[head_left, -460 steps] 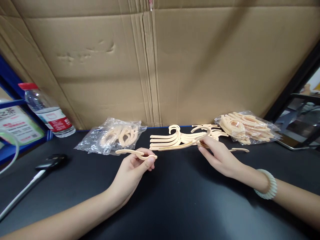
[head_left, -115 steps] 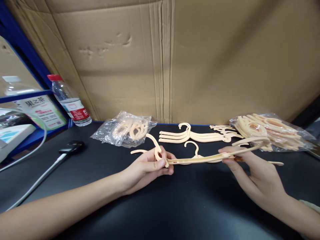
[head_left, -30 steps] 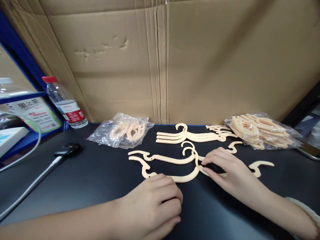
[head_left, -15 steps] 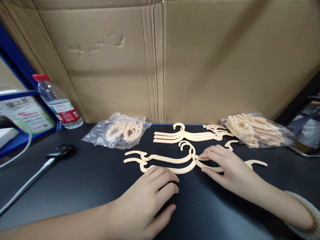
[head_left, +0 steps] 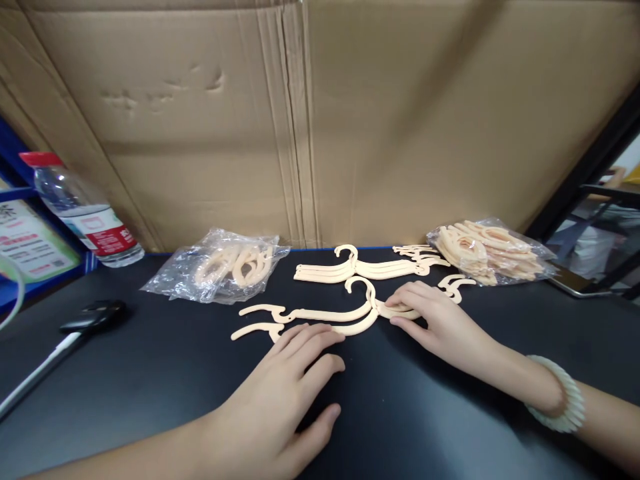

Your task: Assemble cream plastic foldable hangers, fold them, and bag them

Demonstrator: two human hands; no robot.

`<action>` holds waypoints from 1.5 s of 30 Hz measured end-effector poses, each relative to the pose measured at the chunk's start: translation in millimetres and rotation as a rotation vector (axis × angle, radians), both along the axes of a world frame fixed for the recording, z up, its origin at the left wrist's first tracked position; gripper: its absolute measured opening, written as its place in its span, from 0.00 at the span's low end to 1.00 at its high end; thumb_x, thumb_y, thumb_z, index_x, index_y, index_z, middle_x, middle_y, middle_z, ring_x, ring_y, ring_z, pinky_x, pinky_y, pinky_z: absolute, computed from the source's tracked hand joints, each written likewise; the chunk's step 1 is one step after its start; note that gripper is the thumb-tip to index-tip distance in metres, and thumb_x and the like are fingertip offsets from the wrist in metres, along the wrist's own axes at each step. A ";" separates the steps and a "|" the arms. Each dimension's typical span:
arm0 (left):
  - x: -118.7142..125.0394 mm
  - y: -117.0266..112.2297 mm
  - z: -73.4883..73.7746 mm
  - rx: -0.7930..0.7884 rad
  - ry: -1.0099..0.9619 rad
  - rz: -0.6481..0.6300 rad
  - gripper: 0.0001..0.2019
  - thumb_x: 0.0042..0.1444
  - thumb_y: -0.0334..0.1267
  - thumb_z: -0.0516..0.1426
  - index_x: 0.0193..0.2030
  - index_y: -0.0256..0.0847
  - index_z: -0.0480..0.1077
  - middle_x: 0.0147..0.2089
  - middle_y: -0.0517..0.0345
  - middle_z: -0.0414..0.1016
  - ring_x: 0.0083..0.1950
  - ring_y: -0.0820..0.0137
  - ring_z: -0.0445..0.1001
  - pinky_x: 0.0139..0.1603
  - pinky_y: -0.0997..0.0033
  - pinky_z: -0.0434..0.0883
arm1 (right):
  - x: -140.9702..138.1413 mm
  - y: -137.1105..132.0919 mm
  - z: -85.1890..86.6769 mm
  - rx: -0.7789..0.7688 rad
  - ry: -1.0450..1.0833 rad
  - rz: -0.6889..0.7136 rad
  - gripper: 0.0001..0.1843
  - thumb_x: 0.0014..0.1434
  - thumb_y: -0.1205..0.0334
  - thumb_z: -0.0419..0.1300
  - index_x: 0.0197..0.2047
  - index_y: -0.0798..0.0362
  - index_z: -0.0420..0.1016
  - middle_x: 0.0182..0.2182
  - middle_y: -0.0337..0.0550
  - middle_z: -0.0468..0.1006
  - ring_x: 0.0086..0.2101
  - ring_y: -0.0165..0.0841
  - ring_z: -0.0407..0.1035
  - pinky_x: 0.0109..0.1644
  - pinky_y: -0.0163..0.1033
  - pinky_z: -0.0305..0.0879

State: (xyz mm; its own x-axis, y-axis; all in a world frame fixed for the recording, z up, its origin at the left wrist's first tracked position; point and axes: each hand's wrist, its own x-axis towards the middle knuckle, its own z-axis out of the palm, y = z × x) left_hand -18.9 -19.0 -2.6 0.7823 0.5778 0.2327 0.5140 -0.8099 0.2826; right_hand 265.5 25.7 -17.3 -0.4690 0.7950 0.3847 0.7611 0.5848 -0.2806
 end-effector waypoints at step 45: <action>3.0 -5.1 -7.6 0.034 0.034 0.179 0.21 0.59 0.38 0.56 0.59 0.49 0.65 0.71 0.53 0.59 0.72 0.53 0.53 0.69 0.41 0.55 | 2.8 3.6 -5.7 0.027 0.010 -0.038 0.08 0.64 0.69 0.54 0.44 0.50 0.72 0.41 0.43 0.77 0.43 0.40 0.68 0.46 0.47 0.65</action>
